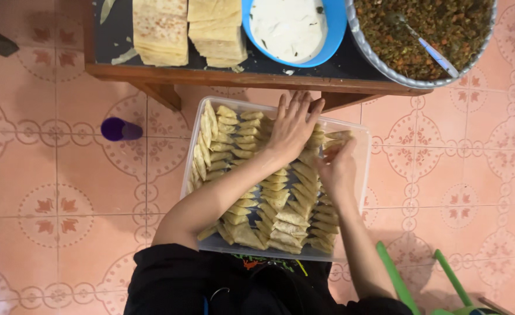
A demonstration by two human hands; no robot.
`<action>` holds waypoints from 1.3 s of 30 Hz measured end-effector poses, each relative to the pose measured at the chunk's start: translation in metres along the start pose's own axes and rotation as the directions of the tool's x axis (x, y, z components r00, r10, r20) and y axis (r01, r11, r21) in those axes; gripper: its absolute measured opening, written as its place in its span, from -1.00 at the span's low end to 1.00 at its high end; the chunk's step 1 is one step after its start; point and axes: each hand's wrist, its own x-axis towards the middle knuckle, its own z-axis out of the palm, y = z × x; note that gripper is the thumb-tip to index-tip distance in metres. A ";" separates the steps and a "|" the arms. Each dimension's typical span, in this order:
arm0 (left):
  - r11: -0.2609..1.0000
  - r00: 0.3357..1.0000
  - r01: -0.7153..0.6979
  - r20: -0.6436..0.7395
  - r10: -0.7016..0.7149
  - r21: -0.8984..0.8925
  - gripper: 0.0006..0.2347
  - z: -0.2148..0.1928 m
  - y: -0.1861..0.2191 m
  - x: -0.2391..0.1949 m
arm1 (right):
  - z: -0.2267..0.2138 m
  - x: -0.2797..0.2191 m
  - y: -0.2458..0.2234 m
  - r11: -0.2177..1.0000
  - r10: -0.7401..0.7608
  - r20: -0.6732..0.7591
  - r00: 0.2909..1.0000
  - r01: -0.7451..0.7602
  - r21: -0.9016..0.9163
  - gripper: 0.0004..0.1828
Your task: The person arranges pre-folded samosas in a tray, then takes flatbread strips, fills them with a vegetable mixture using a spoon, folds them into triangles, and places them in the tray.
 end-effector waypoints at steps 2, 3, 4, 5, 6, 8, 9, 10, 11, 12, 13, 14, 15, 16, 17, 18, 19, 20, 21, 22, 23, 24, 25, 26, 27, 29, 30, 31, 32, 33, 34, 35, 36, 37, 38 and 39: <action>0.999 0.998 -0.002 0.063 0.005 -0.046 -0.22 0.007 0.001 0.003 | 0.009 -0.015 -0.014 0.984 -0.125 -0.019 0.992 0.122 -0.128 -0.07; 0.999 0.998 0.012 0.065 -0.010 -0.034 -0.22 0.009 0.004 0.004 | 0.012 -0.020 -0.020 0.964 -0.191 -0.018 0.981 0.184 -0.190 0.04; 0.999 0.997 0.025 0.067 -0.024 -0.022 -0.23 0.009 0.007 0.007 | 0.010 -0.022 -0.023 0.967 -0.177 -0.012 0.984 0.172 -0.187 0.02; 0.999 0.997 0.038 0.066 -0.038 -0.006 -0.23 0.008 0.008 0.008 | 0.008 -0.022 -0.027 0.970 -0.165 -0.009 0.986 0.161 -0.183 0.01; 0.999 0.995 0.037 0.089 -0.037 0.001 -0.24 0.008 0.008 0.007 | 0.007 -0.021 -0.030 0.972 -0.154 -0.006 0.988 0.150 -0.179 -0.01; 1.000 0.990 0.029 0.137 -0.030 0.010 -0.26 0.006 0.008 0.005 | 0.006 -0.020 -0.034 0.992 -0.060 0.000 0.998 0.059 -0.110 -0.04; 0.999 0.994 0.040 0.100 -0.040 0.002 -0.29 0.005 0.008 0.003 | 0.007 -0.019 -0.034 0.997 -0.012 0.004 1.000 0.012 -0.077 -0.06; 0.999 0.997 0.050 0.062 -0.050 -0.006 -0.32 0.006 0.008 0.000 | 0.007 -0.017 -0.033 0.996 -0.035 -0.031 0.999 0.032 -0.078 -0.06; 0.998 0.998 0.060 0.027 -0.059 -0.013 -0.35 0.007 0.006 -0.002 | 0.009 -0.014 -0.033 0.996 -0.056 -0.065 0.996 0.051 -0.077 -0.06; 0.997 0.997 0.070 -0.009 -0.070 -0.011 -0.38 0.008 0.006 -0.004 | 0.011 -0.012 -0.032 0.995 -0.078 -0.099 0.992 0.071 -0.075 -0.06; 0.997 0.996 0.079 -0.044 -0.080 -0.008 -0.40 0.008 0.006 -0.005 | 0.014 -0.012 -0.031 0.991 -0.104 -0.108 0.989 0.095 -0.091 -0.11; 0.996 0.993 0.089 -0.079 -0.089 -0.005 -0.42 0.009 0.006 -0.007 | 0.017 -0.012 -0.030 0.987 -0.130 -0.117 0.985 0.118 -0.106 -0.17; 0.996 0.993 0.087 -0.081 -0.089 -0.029 -0.42 0.009 0.006 -0.007 | 0.018 -0.011 -0.029 0.983 -0.157 -0.130 0.979 0.142 -0.121 -0.22; 0.995 0.993 0.084 -0.083 -0.088 -0.052 -0.41 0.008 0.006 -0.008 | 0.018 -0.008 -0.028 0.982 -0.150 -0.133 0.980 0.133 -0.131 -0.25; 0.994 0.992 0.082 -0.084 -0.089 -0.075 -0.41 0.005 0.005 -0.010 | 0.018 -0.006 -0.028 0.982 -0.144 -0.136 0.980 0.124 -0.141 -0.28; 0.994 0.994 0.084 -0.069 -0.089 -0.076 -0.40 0.002 0.003 -0.010 | 0.018 -0.002 -0.028 0.982 -0.137 -0.139 0.981 0.115 -0.152 -0.30; 0.993 0.995 0.086 -0.050 -0.090 -0.078 -0.38 -0.002 0.001 -0.013 | 0.016 0.000 -0.028 0.983 -0.123 -0.140 0.983 0.101 -0.156 -0.31; 0.993 0.995 0.088 -0.031 -0.091 -0.081 -0.36 -0.006 0.000 -0.015 | 0.013 0.002 -0.027 0.983 -0.109 -0.141 0.984 0.086 -0.161 -0.31; 0.994 0.996 0.089 0.013 -0.089 -0.068 -0.32 -0.010 0.000 -0.019 | 0.011 0.004 -0.026 0.984 -0.095 -0.141 0.985 0.071 -0.165 -0.32; 0.994 0.995 0.090 0.058 -0.087 -0.056 -0.27 -0.014 0.003 -0.024 | 0.010 0.005 -0.025 0.980 -0.088 -0.135 0.987 0.061 -0.190 -0.33; 0.995 0.991 0.089 0.100 -0.085 -0.040 -0.22 -0.017 0.005 -0.029 | 0.010 0.009 -0.025 0.976 -0.082 -0.131 0.988 0.052 -0.213 -0.34; 0.997 0.991 0.077 0.111 -0.078 0.010 -0.20 -0.019 0.009 -0.034 | 0.010 0.012 -0.025 0.971 -0.076 -0.128 0.989 0.044 -0.236 -0.35; 0.996 0.990 0.064 0.126 -0.071 0.059 -0.19 -0.019 0.014 -0.042 | 0.011 0.013 -0.026 0.971 -0.077 -0.127 0.989 0.045 -0.233 -0.36; 0.993 0.988 0.050 0.141 -0.064 0.107 -0.17 -0.019 0.017 -0.048 | 0.012 0.014 -0.027 0.972 -0.077 -0.125 0.989 0.047 -0.230 -0.37; 0.991 0.990 0.060 0.120 -0.074 0.121 -0.18 -0.019 0.018 -0.051 | 0.012 0.016 -0.029 0.972 -0.081 -0.126 0.989 0.051 -0.228 -0.38; 0.986 0.993 0.077 0.078 -0.089 0.145 -0.20 -0.020 0.020 -0.051 | 0.003 0.020 -0.027 0.996 0.073 -0.041 0.996 -0.075 -0.044 -0.34; 0.971 0.993 0.089 0.058 -0.104 0.223 -0.20 -0.021 0.020 -0.050 | -0.002 0.022 -0.024 0.989 0.144 0.010 0.989 -0.145 0.043 -0.31; 0.949 0.992 0.101 0.038 -0.117 0.298 -0.21 -0.022 0.022 -0.050 | -0.005 0.021 -0.018 0.977 0.171 0.000 0.985 -0.170 0.129 -0.34; 0.922 0.991 0.114 0.017 -0.129 0.371 -0.21 -0.023 0.024 -0.050 | -0.009 0.018 -0.011 0.958 0.198 -0.008 0.980 -0.192 0.215 -0.37; 0.927 0.992 0.076 0.071 -0.109 0.367 -0.30 -0.024 0.025 -0.051 | -0.007 0.015 -0.004 0.930 0.224 -0.014 0.974 -0.210 0.301 -0.40; 0.932 0.988 0.038 0.124 -0.089 0.361 -0.39 -0.025 0.026 -0.053 | -0.001 0.010 0.002 0.940 0.124 -0.023 0.992 -0.110 0.323 -0.39; 0.935 0.982 0.000 0.178 -0.067 0.355 -0.48 -0.027 0.027 -0.054 | 0.007 0.005 0.005 0.938 0.024 -0.034 0.999 -0.010 0.346 -0.38; 0.936 0.968 -0.026 0.242 -0.064 0.352 -0.60 -0.028 0.026 -0.054 | 0.010 0.003 0.006 0.926 -0.077 -0.047 0.996 0.089 0.367 -0.36; 0.936 0.950 -0.052 0.306 -0.061 0.348 -0.72 -0.029 0.027 -0.053 | 0.011 0.002 0.005 0.929 0.000 -0.016 1.000 0.006 0.370 -0.33; 0.936 0.928 -0.078 0.369 -0.058 0.342 -0.82 -0.029 0.027 -0.053 | 0.012 -0.001 0.001 0.926 0.077 0.016 0.997 -0.077 0.370 -0.31; 0.940 0.939 -0.053 0.337 -0.067 0.336 -0.85 -0.028 0.028 -0.052 | 0.014 -0.002 -0.006 0.916 0.152 0.048 0.987 -0.159 0.369 -0.28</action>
